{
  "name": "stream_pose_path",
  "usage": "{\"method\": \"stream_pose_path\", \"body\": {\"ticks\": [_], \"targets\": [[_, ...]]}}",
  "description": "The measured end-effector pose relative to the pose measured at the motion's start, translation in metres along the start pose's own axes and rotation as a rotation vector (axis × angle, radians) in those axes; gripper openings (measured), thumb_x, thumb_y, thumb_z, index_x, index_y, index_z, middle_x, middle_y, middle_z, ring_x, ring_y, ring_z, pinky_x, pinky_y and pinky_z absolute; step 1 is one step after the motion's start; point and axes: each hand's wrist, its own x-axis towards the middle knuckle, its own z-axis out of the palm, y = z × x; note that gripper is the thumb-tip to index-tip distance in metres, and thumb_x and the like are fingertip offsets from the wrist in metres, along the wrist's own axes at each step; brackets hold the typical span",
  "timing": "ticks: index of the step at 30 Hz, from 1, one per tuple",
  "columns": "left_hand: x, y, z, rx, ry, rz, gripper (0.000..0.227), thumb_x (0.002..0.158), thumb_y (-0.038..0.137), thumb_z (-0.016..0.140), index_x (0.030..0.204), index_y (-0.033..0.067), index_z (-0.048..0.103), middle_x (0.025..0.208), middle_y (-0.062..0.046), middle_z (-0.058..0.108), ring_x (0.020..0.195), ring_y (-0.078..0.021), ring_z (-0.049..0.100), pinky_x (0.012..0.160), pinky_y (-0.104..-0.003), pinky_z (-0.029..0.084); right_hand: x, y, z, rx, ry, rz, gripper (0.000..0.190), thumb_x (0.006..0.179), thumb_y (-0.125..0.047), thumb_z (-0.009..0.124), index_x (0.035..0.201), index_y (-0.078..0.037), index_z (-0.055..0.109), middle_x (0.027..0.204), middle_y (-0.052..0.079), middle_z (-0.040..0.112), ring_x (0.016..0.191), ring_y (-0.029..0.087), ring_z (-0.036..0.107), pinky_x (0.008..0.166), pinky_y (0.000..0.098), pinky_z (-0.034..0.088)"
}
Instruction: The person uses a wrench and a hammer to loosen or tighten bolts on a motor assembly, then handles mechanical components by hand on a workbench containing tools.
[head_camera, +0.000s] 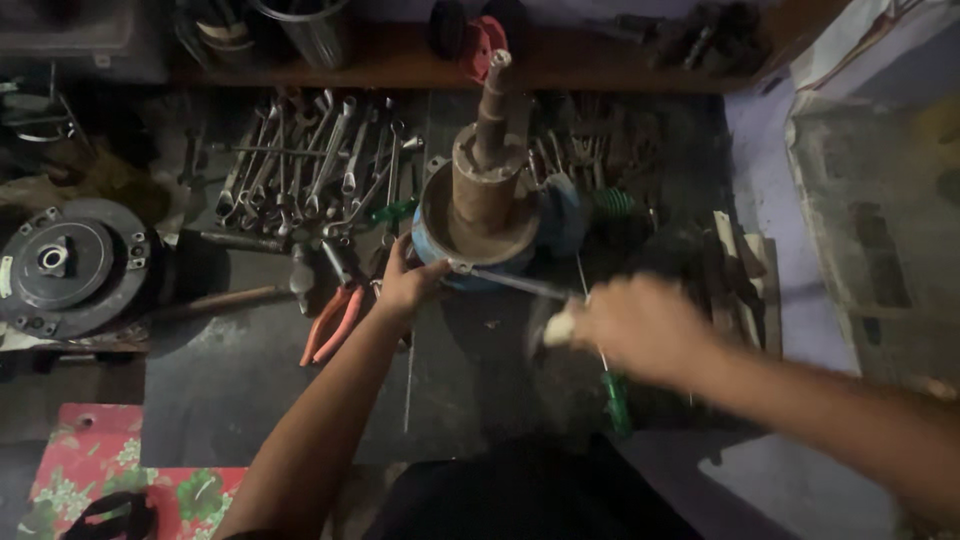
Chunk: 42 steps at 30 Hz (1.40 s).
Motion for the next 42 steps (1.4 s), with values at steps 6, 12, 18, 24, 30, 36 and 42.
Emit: {"method": "stream_pose_path", "body": {"ticks": [6,12,18,24,30,36,42], "targets": [[0.012,-0.002,0.006,0.005,0.004,-0.031,0.09,0.079,0.004,0.073,0.156,0.017,0.027,0.133,-0.018,0.06,0.106,-0.0329,0.067,0.075,-0.05,0.062,-0.026,-0.024,-0.013,0.092,0.226,-0.13,0.032,0.089,-0.027,0.066,0.118,-0.018,0.074,0.073,-0.002,0.06,0.066,0.016,0.061,0.055,0.034,0.044],[0.004,-0.001,0.0,0.003,-0.071,0.099,0.09,0.087,0.003,0.075,0.159,0.0118,0.023,0.142,-0.017,0.058,0.121,-0.0302,0.064,0.095,-0.044,0.058,-0.026,-0.024,-0.022,0.153,0.297,-0.048,0.034,0.085,-0.034,0.072,0.115,-0.017,0.076,0.07,-0.001,0.062,0.064,0.017,0.06,0.054,0.0334,0.044],[-0.015,0.028,0.006,0.099,-0.16,0.006,0.088,0.085,0.011,0.073,0.16,0.0145,0.028,0.142,-0.015,0.056,0.119,-0.0295,0.063,0.089,-0.047,0.058,-0.027,-0.016,0.021,0.207,0.05,0.259,0.038,0.085,-0.042,0.07,0.116,-0.022,0.075,0.078,0.001,0.065,0.071,0.021,0.065,0.065,0.0383,0.051],[-0.009,0.034,0.01,0.191,-0.056,-0.063,0.084,0.085,0.009,0.075,0.157,0.0137,0.032,0.138,-0.014,0.062,0.115,-0.0309,0.066,0.086,-0.047,0.058,-0.014,-0.018,0.083,0.221,-0.035,0.265,0.026,0.079,-0.026,0.068,0.104,-0.025,0.075,0.089,-0.002,0.069,0.091,0.021,0.066,0.079,0.0412,0.051],[-0.006,0.037,0.008,0.132,-0.062,-0.109,0.084,0.082,0.005,0.074,0.155,0.0144,0.034,0.132,-0.012,0.062,0.109,-0.0308,0.068,0.075,-0.046,0.065,0.014,-0.024,0.059,0.239,0.545,0.365,0.027,0.092,-0.024,0.062,0.111,-0.009,0.075,0.104,0.006,0.072,0.096,0.024,0.067,0.084,0.0413,0.052],[-0.003,0.035,0.011,0.234,0.017,-0.132,0.084,0.083,0.006,0.075,0.156,0.0155,0.035,0.127,-0.015,0.066,0.096,-0.0321,0.073,0.071,-0.044,0.063,0.051,-0.018,0.059,0.567,0.138,0.669,0.031,0.098,-0.037,0.057,0.107,-0.014,0.076,0.089,0.01,0.076,0.084,0.03,0.072,0.078,0.0437,0.056],[0.013,0.023,0.008,0.083,-0.021,-0.106,0.09,0.078,0.0,0.075,0.156,0.0142,0.032,0.125,-0.02,0.065,0.095,-0.0335,0.073,0.068,-0.046,0.064,0.059,-0.016,0.064,0.84,0.04,0.71,0.03,0.099,-0.035,0.056,0.098,-0.016,0.079,0.086,0.008,0.078,0.078,0.028,0.074,0.075,0.0412,0.057]]}}
